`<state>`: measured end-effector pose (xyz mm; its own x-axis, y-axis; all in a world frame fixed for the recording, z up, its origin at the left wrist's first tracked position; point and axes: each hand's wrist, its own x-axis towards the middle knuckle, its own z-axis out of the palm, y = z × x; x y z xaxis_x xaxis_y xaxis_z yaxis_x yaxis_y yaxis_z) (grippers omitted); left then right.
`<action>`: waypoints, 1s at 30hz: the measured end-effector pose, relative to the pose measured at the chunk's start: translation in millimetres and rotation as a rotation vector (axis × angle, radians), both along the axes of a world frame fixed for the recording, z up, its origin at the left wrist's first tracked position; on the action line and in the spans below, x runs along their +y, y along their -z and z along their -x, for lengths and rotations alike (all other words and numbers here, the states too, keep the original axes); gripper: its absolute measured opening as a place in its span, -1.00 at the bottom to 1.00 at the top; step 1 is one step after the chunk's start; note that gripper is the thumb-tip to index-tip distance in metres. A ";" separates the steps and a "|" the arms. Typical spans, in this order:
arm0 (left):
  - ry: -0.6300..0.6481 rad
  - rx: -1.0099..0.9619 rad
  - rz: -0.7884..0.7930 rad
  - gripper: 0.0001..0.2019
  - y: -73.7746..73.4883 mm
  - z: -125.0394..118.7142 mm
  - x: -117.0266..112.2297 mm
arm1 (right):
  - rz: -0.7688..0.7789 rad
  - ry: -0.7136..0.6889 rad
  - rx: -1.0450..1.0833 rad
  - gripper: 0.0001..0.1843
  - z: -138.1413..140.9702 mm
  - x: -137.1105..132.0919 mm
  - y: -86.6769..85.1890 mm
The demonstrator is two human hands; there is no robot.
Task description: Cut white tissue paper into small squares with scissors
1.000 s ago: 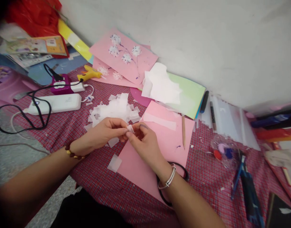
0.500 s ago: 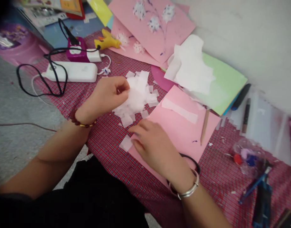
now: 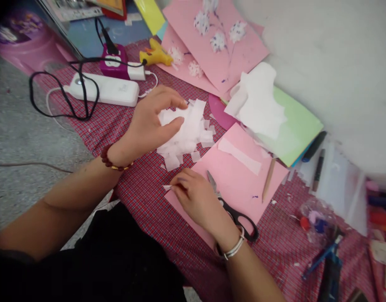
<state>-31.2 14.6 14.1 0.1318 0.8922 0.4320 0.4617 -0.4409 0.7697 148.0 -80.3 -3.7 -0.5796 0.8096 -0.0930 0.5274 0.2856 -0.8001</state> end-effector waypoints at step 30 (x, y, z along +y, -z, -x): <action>0.531 -0.028 0.579 -0.96 -8.2 -13.9 -14.7 | -0.029 -0.132 -0.159 -0.52 -37.1 11.2 -36.5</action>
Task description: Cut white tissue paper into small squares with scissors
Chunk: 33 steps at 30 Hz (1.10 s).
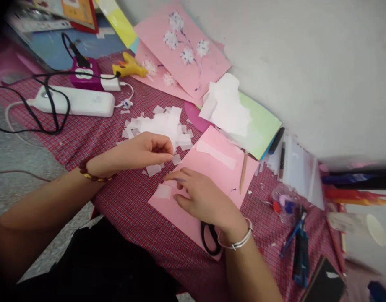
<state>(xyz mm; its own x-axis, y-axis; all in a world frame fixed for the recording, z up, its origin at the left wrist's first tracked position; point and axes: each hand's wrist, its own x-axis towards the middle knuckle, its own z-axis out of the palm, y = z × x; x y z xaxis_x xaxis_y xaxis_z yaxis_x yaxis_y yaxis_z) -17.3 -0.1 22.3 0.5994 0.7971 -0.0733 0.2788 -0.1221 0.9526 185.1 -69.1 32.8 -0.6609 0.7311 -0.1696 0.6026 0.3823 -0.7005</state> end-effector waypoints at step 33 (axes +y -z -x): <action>-0.048 -0.020 -0.003 -0.81 4.9 3.5 1.3 | -0.138 0.174 0.200 -0.84 28.0 -2.7 34.1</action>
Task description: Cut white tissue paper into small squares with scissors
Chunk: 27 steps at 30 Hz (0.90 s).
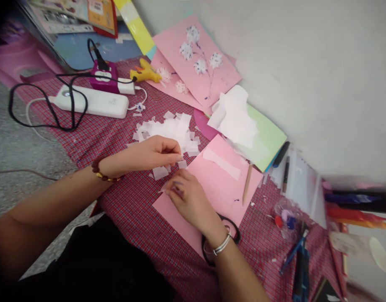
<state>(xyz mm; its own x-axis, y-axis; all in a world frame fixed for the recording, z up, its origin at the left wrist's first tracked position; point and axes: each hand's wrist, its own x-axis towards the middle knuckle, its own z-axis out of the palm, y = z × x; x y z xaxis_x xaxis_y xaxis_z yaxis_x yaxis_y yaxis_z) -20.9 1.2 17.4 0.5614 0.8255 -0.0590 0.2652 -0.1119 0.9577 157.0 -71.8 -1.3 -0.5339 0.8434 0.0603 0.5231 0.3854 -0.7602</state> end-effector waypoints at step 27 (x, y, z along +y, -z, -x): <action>-0.438 0.136 -0.423 -0.91 6.6 11.7 14.5 | -0.076 0.113 -0.090 -0.75 -2.6 -1.2 2.1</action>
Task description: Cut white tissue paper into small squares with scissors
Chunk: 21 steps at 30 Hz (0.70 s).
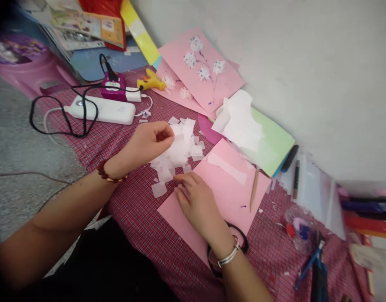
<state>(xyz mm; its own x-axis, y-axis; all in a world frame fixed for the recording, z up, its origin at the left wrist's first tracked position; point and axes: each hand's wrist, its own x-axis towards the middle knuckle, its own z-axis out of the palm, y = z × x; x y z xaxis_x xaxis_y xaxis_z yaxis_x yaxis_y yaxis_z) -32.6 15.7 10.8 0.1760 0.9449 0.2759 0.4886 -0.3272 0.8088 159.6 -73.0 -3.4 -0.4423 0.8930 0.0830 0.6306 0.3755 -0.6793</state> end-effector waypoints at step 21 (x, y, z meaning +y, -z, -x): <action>0.308 -0.041 0.101 -0.89 -40.9 3.1 19.0 | 0.373 0.226 0.271 -0.71 6.3 22.8 -0.2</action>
